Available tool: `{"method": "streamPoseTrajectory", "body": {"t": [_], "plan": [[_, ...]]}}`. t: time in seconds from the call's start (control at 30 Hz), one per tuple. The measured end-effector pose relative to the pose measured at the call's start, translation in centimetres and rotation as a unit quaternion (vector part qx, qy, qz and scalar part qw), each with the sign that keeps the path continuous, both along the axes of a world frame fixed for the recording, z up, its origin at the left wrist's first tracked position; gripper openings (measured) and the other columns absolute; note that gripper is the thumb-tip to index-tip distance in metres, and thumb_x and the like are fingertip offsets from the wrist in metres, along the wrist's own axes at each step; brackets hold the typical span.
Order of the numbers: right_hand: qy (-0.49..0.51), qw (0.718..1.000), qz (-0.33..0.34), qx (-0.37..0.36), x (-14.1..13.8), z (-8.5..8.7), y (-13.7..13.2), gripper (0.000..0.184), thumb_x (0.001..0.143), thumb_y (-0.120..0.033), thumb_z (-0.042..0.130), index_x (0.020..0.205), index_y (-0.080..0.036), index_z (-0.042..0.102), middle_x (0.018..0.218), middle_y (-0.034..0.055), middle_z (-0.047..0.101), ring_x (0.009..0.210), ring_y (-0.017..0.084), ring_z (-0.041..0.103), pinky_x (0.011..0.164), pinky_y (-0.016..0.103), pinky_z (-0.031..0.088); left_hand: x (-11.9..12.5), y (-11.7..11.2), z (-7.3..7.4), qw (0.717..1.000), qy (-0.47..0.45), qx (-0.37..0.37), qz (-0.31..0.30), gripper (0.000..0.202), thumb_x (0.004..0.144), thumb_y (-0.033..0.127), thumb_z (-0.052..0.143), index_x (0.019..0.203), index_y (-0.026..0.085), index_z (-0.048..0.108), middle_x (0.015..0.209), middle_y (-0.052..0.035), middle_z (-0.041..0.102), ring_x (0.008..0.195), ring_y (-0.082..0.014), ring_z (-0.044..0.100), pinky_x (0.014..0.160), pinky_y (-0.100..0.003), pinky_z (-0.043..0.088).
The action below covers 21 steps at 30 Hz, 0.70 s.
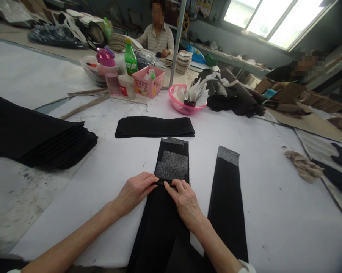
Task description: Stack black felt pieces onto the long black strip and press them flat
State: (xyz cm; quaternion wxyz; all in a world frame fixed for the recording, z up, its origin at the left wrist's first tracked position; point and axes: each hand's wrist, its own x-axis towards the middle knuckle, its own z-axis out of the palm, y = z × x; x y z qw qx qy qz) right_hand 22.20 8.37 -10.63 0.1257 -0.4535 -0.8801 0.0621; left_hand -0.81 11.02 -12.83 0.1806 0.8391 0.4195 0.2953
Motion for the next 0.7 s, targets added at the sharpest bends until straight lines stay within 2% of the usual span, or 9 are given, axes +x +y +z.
{"method": "streamPoseTrajectory", "body": {"t": [0.17,0.4,0.7], "plan": [[-0.004,1.000,0.001,0.004,-0.06,-0.03,0.05,0.044,0.095,-0.012,0.047,0.137,-0.023,0.045,0.110,0.0090,0.053,0.094,0.021,0.049,0.082,0.035,0.048,0.19,-0.26,-0.29,0.997,0.047,0.053,-0.008,0.025,0.092,0.017,0.051,0.116,0.021,0.058,0.107,-0.0047,0.061,0.098,-0.0138,0.059,0.084,-0.025,0.052],[-0.023,1.000,-0.004,0.020,-0.25,-0.21,0.06,0.046,0.093,-0.011,0.051,0.137,-0.024,0.046,0.109,0.0087,0.053,0.093,0.021,0.050,0.080,0.034,0.047,0.59,-0.39,-0.24,0.981,0.118,0.151,-0.014,0.024,0.090,0.011,0.049,0.111,0.015,0.061,0.106,-0.0079,0.063,0.101,-0.0182,0.059,0.085,-0.030,0.055],[-0.048,0.999,-0.004,0.009,-0.56,0.08,0.00,0.048,0.093,-0.011,0.049,0.139,-0.025,0.043,0.108,0.0095,0.052,0.092,0.022,0.049,0.079,0.037,0.047,0.82,-0.47,-0.12,0.961,0.169,0.214,-0.039,0.028,0.087,0.007,0.053,0.114,0.009,0.059,0.107,-0.0113,0.063,0.106,-0.0214,0.058,0.090,-0.033,0.055]]}}
